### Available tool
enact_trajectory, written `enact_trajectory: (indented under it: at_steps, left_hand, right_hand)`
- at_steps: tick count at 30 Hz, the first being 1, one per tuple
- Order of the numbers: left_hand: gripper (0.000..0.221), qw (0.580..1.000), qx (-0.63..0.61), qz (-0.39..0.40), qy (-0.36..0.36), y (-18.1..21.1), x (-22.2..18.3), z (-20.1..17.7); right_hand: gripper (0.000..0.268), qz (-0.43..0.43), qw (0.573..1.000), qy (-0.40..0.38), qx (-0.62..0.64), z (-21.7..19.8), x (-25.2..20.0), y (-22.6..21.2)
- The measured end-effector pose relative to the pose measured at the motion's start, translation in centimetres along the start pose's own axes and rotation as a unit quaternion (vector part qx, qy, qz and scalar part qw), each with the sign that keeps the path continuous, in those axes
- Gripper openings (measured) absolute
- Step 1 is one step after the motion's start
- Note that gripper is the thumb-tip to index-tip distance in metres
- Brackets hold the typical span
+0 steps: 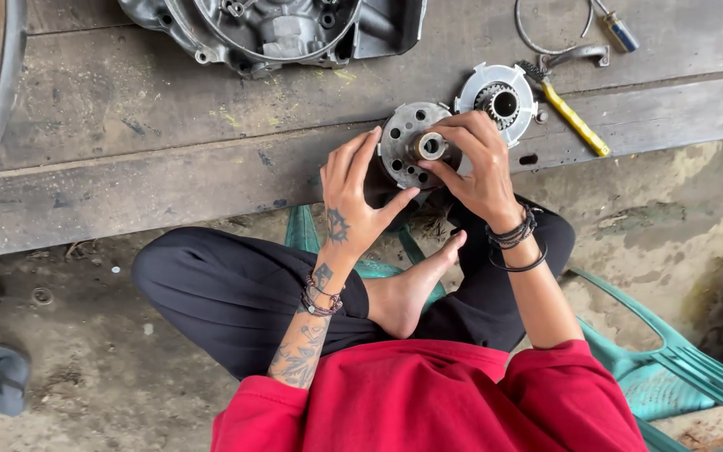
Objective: Cleaning a motorcycle clutch basket with a brush and then assembling the clutch plates and hub.
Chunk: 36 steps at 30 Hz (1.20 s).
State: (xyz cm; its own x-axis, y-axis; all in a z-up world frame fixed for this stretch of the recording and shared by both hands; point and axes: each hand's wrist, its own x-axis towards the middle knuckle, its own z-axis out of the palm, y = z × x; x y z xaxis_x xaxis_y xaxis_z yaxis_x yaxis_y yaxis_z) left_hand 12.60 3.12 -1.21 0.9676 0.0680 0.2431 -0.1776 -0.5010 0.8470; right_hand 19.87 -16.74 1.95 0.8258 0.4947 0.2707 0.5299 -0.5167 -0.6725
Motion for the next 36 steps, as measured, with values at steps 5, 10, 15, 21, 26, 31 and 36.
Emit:
enact_trajectory:
  at_steps: [5, 10, 15, 21, 26, 31, 36]
  left_hand:
    - [0.108, 0.969, -0.244, -0.01, 0.021, 1.8, 1.2, -0.5]
    - [0.112, 0.908, -0.412, -0.045, -0.062, 3.1, 3.2, -1.4]
    - [0.116, 0.914, -0.389, -0.052, -0.102, 2.2, 4.6, -2.6]
    - [0.116, 0.981, -0.089, 0.023, -0.173, 3.3, 7.1, -3.5]
    - [0.112, 0.948, 0.158, 0.13, -0.244, 3.2, 8.9, -1.7]
    - [0.115, 0.925, 0.209, 0.154, -0.278, 3.1, 9.5, -0.4]
    - [0.113, 0.911, 0.246, 0.164, -0.287, 2.9, 9.8, 0.0]
  right_hand:
    - [0.051, 0.087, 0.961, 0.117, 0.235, 0.1, -0.3, -1.3]
    - [0.035, 0.114, 0.937, 0.079, 0.32, -0.8, 1.2, -4.8]
    - [0.033, 0.164, 0.901, 0.027, 0.4, -0.5, 1.1, -5.3]
    - [0.044, 0.189, 0.927, 0.093, 0.311, -2.4, -1.6, -3.3]
    - [0.018, 0.35, 0.856, 0.202, 0.322, -1.3, -6.9, -1.4]
    - [0.017, 0.383, 0.842, 0.165, 0.343, 1.1, -9.0, -1.8]
    - [0.016, 0.386, 0.841, 0.15, 0.348, 2.0, -8.5, -2.5]
